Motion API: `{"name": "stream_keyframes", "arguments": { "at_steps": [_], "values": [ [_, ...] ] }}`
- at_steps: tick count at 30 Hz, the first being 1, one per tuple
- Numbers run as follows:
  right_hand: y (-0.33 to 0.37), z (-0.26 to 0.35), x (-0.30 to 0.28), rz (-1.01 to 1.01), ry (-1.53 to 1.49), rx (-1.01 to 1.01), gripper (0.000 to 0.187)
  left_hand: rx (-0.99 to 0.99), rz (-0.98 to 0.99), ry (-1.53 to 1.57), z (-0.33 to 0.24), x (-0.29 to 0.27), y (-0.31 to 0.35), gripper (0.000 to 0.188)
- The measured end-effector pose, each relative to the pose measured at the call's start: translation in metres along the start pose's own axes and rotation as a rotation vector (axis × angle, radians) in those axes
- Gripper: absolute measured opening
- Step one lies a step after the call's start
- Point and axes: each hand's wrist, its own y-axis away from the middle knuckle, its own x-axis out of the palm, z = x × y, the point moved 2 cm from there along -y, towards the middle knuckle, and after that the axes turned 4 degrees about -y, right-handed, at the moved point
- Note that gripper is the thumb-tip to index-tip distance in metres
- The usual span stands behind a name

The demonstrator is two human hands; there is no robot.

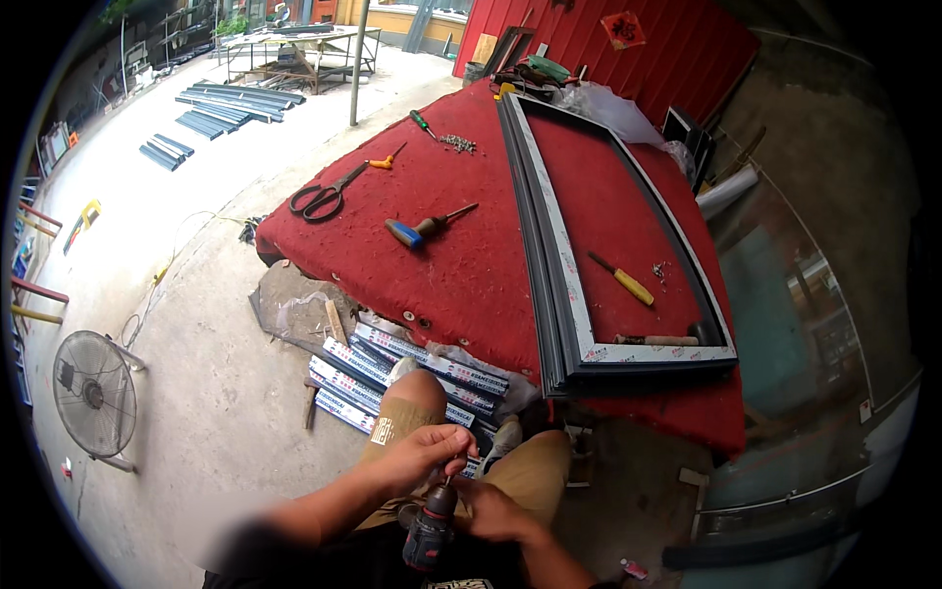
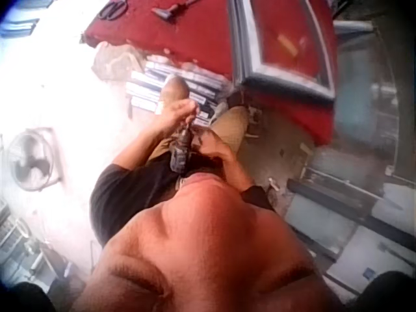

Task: The person assembles a window frame by aligning metal profiles on a red workbench. They use a cordless drill to drive screws into the frame corners, securing the joints. The person also handles small hardware components and uses a hammer to adjust the frame alignment.

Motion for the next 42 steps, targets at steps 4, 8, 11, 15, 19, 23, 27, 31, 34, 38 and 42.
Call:
{"name": "stream_keyframes", "arguments": {
  "at_steps": [4,8,11,15,19,23,27,31,34,38,42],
  "values": [
    [0.001,-0.028,-0.016,-0.355,-0.586,-0.005,0.042,0.059,0.047,-0.064,0.003,0.011,-0.008,0.036],
    [-0.016,0.014,-0.040,-0.722,-0.808,-0.143,0.032,0.023,0.067,-0.069,0.009,0.018,-0.011,0.036],
    [-0.017,0.002,-0.040,-0.726,-0.825,-0.107,0.030,0.015,0.073,-0.124,0.008,0.027,-0.011,0.036],
    [-0.020,0.001,-0.035,-0.693,-0.890,-0.100,0.026,0.041,0.060,-0.077,0.020,0.029,-0.015,0.040],
    [-0.023,0.003,-0.037,-0.712,-0.902,-0.098,0.025,0.035,0.063,-0.057,0.022,0.028,-0.016,0.039],
    [-0.020,0.009,-0.038,-0.645,-0.924,-0.091,0.025,-0.023,0.051,-0.025,0.025,0.022,-0.010,0.039],
    [-0.019,-0.004,-0.032,-0.692,-0.850,-0.050,0.027,-0.082,0.056,-0.036,0.043,0.008,0.005,0.039],
    [-0.016,-0.016,-0.026,-0.731,-0.865,-0.069,0.029,-0.097,0.199,-0.174,0.074,-0.028,0.033,0.039],
    [-0.015,-0.019,-0.024,-0.775,-0.869,-0.042,0.029,-0.179,0.359,-0.433,0.064,-0.034,0.063,0.043],
    [-0.021,-0.014,-0.028,-0.778,-0.911,0.001,0.031,-0.043,0.471,-0.630,0.047,-0.037,0.075,0.070],
    [-0.028,-0.008,-0.027,-0.788,-0.938,0.049,0.031,0.055,0.400,-0.744,0.049,-0.030,0.082,0.086]
  ]
}}
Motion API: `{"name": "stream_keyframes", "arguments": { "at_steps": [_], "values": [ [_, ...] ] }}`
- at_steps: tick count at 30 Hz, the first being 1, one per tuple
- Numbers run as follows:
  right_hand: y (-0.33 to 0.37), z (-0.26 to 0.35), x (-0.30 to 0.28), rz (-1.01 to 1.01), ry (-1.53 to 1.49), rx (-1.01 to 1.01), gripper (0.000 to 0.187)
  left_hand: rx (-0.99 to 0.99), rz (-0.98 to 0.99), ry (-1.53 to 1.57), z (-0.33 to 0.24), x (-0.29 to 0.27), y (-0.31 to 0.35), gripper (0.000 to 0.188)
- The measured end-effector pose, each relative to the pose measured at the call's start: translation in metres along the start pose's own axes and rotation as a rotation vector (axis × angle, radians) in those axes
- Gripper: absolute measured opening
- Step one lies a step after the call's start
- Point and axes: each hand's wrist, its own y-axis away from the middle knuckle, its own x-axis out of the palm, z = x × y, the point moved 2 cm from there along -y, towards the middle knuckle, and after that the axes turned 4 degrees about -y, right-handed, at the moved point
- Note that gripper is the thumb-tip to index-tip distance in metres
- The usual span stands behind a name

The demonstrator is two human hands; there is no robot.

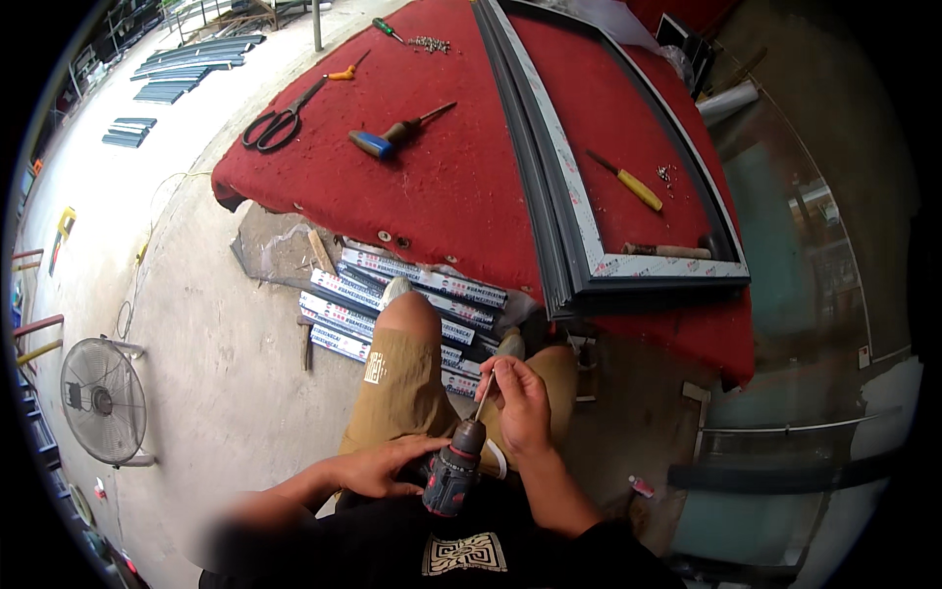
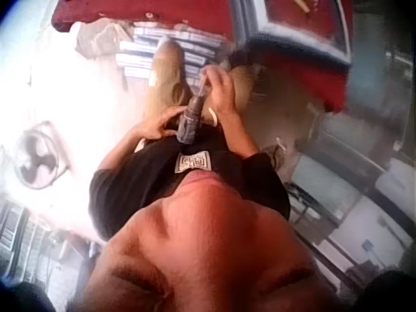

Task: The person assembles a window frame by aligning metal profiles on a red workbench. They use a cordless drill to drive screws into the frame corners, securing the joints. The person also handles small hardware components and uses a hammer to adjust the frame alignment.

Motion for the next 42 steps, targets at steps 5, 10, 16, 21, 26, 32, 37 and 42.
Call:
{"name": "stream_keyframes", "arguments": {
  "at_steps": [5,10,16,21,26,32,37,42],
  "values": [
    [0.000,-0.001,0.004,-0.063,-0.027,-0.003,0.031,-0.035,-0.285,-0.153,0.017,0.025,-0.008,0.085],
    [-0.002,-0.005,0.009,-0.058,-0.049,0.009,0.031,-0.025,-0.406,-0.161,0.036,0.043,-0.008,0.082],
    [-0.005,-0.009,0.014,-0.064,-0.067,0.007,0.032,-0.069,-0.491,0.035,0.033,0.051,-0.010,0.073],
    [-0.010,-0.015,0.020,-0.046,-0.103,0.000,0.033,-0.132,-0.569,0.006,0.023,0.047,-0.018,0.055],
    [-0.013,-0.018,0.016,-0.083,-0.102,-0.004,0.033,-0.089,-0.586,0.069,0.012,0.041,-0.021,0.047],
    [-0.015,-0.023,0.013,-0.147,-0.099,-0.022,0.032,-0.126,-0.587,0.260,0.034,0.042,-0.011,0.047],
    [-0.014,-0.020,0.017,-0.182,-0.105,-0.018,0.030,-0.123,-0.601,-0.116,0.038,0.039,-0.014,0.047],
    [-0.015,-0.021,0.021,-0.198,-0.129,-0.060,0.030,-0.008,-0.715,-0.316,0.027,0.033,-0.011,0.046]
  ]
}}
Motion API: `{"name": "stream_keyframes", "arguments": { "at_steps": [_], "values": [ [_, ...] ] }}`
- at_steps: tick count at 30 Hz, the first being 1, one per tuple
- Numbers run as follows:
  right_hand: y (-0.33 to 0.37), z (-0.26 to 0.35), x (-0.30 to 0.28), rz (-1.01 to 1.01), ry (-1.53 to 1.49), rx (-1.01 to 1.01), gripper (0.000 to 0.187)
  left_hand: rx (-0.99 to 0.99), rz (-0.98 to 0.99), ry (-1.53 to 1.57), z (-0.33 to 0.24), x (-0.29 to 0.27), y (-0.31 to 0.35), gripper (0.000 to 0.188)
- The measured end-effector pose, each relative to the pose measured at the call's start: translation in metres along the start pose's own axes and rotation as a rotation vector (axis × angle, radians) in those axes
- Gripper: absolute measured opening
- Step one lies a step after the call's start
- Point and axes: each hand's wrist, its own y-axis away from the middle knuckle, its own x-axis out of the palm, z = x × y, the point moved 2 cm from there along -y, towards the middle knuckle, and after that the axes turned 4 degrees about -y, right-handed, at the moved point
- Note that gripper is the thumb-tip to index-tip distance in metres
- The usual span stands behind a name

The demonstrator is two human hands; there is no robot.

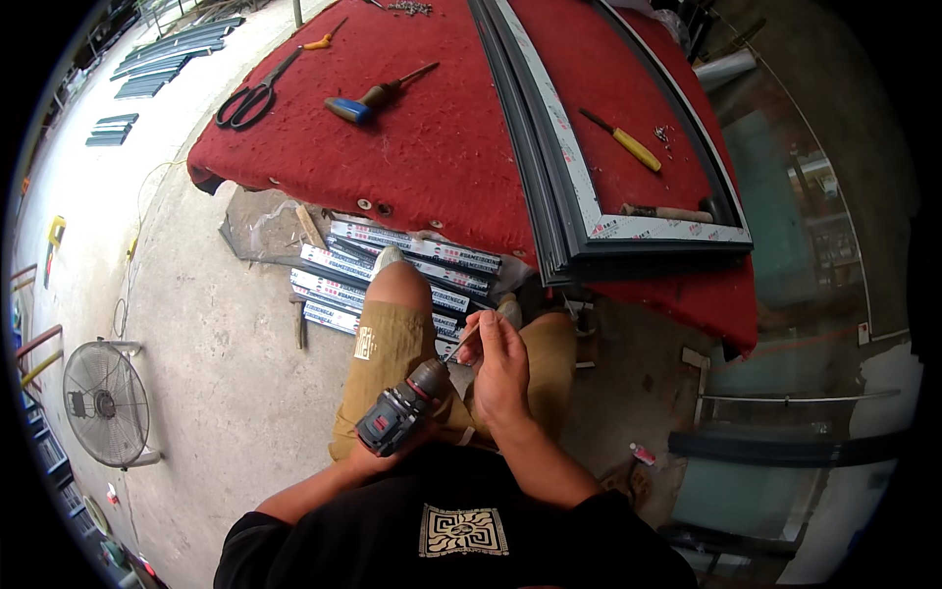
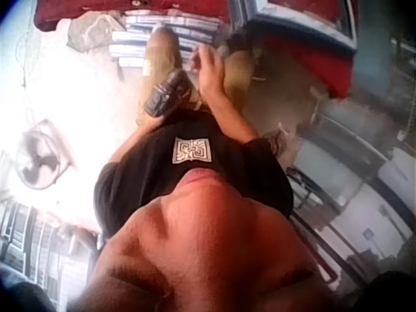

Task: The person assembles a window frame by aligning metal profiles on a red workbench. They use a cordless drill to drive screws into the frame corners, securing the joints. The person also handles small hardware components and uses a hammer to adjust the frame alignment.

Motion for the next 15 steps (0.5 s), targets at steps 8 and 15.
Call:
{"name": "stream_keyframes", "arguments": {
  "at_steps": [8,15],
  "values": [
    [0.000,0.011,0.011,-0.023,0.018,-0.084,0.031,-0.249,0.063,0.305,-0.017,-0.015,-0.021,0.043],
    [0.002,0.022,0.022,0.041,0.072,-0.210,0.026,-0.120,0.093,0.329,-0.008,-0.010,-0.041,0.034]
  ]
}}
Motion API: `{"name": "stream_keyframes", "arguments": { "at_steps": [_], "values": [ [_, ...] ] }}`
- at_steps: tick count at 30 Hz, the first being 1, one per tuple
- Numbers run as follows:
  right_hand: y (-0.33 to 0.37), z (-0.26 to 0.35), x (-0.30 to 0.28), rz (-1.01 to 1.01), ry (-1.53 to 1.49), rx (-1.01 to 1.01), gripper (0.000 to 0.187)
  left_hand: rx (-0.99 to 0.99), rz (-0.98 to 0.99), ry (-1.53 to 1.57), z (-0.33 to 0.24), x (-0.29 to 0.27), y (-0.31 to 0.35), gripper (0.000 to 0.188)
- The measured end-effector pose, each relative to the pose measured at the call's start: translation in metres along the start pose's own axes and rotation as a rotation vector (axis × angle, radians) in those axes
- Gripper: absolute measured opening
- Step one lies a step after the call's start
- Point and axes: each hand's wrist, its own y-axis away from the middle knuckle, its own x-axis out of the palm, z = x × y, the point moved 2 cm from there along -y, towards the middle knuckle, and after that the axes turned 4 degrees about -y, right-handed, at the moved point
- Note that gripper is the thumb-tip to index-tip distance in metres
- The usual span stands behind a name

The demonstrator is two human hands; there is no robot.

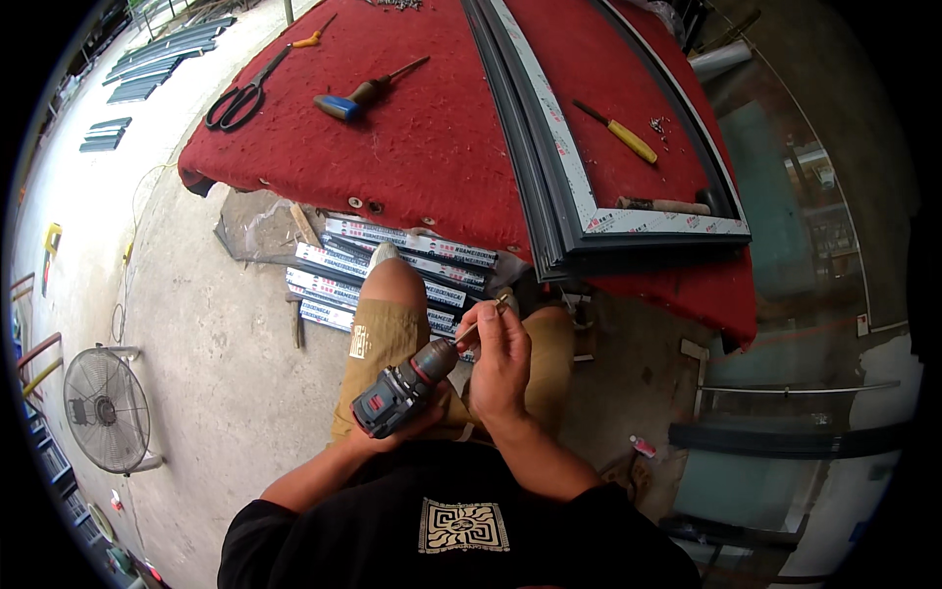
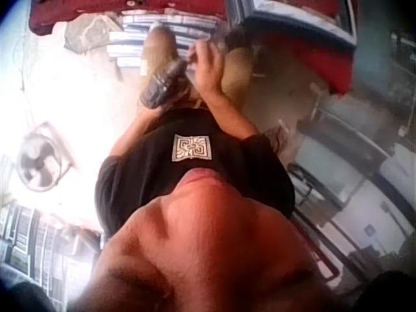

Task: The person assembles a window frame by aligning metal profiles on a red workbench. They use a cordless drill to drive screws into the frame corners, securing the joints. The person also handles small hardware components and uses a hammer to adjust the frame alignment.

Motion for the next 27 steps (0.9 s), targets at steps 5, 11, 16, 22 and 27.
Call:
{"name": "stream_keyframes", "arguments": {
  "at_steps": [5,11,16,22,27],
  "values": [
    [-0.004,0.018,0.003,0.081,0.057,-0.066,0.026,-0.037,0.048,0.122,-0.012,0.001,-0.013,0.039],
    [-0.010,0.031,0.013,0.116,0.074,-0.098,0.024,-0.028,0.118,0.046,0.001,0.003,-0.021,0.040],
    [-0.016,0.035,0.021,0.173,0.112,-0.119,0.019,-0.141,0.106,0.285,0.002,0.001,-0.026,0.041],
    [-0.016,0.036,0.007,0.274,0.055,-0.075,0.013,-0.108,0.011,0.282,-0.024,-0.017,-0.042,0.037],
    [-0.034,0.081,-0.039,0.192,0.309,-0.422,0.012,-0.140,0.008,0.364,-0.022,-0.035,-0.052,0.037]
  ]
}}
